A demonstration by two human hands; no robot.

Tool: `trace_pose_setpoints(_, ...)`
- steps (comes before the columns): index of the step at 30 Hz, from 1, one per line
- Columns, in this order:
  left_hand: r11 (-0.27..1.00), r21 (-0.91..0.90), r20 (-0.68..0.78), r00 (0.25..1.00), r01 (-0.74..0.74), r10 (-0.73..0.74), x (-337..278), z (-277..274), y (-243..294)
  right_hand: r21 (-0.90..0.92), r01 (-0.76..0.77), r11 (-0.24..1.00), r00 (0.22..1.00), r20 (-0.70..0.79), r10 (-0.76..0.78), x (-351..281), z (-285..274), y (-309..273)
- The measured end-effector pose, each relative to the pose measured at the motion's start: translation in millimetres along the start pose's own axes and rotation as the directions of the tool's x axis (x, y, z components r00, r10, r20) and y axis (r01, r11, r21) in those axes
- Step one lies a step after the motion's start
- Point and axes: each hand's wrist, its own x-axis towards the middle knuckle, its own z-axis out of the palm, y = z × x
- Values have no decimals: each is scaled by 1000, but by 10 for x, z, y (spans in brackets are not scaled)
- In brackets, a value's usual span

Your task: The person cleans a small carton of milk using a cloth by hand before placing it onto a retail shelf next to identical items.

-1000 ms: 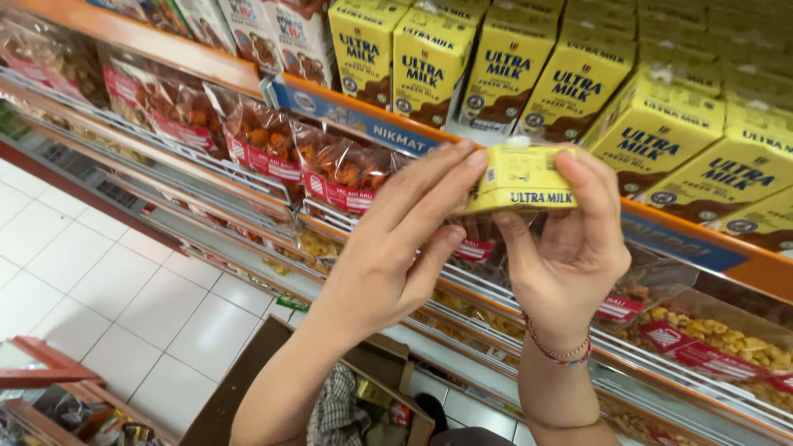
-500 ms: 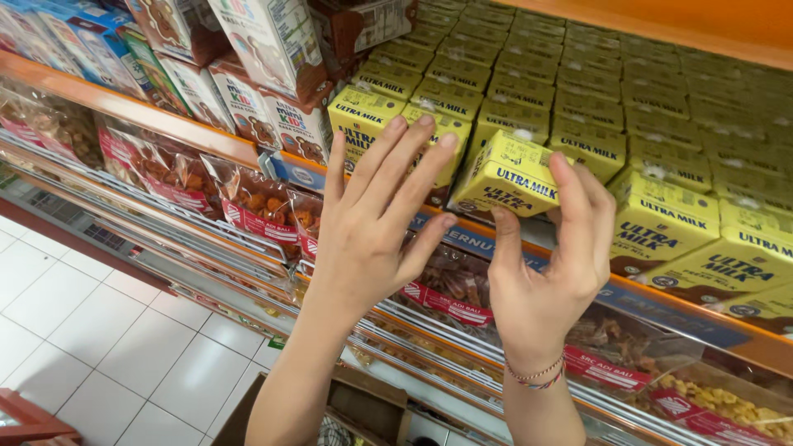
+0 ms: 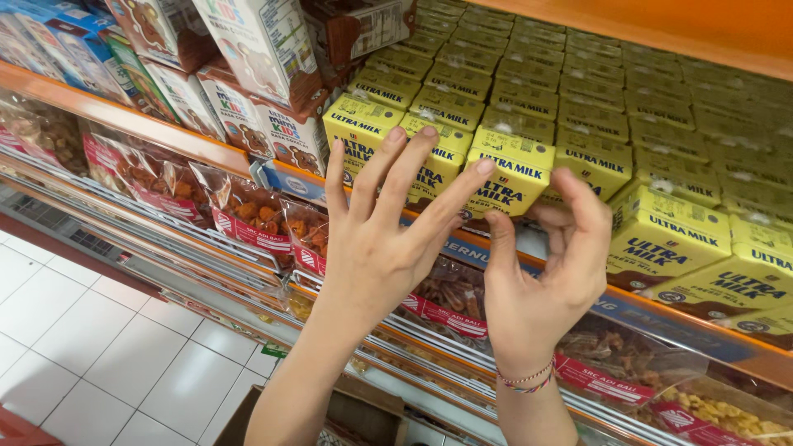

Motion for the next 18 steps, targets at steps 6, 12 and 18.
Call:
trace_pose_setpoints(6, 999, -34, 54, 998, 42, -40, 16, -31, 34, -110, 6, 994, 1000, 31, -2, -6, -24, -47)
trace_pose_setpoints(12, 992, -104, 62, 996, 74, -68, 7, -25, 41, -182, 33, 983, 997, 79, -19, -10, -67, -104)
trace_pose_setpoints(18, 994, -81, 34, 997, 78, -76, -33, 23, 61, -123, 30, 992, 993, 116, -15, -15, -69, -83)
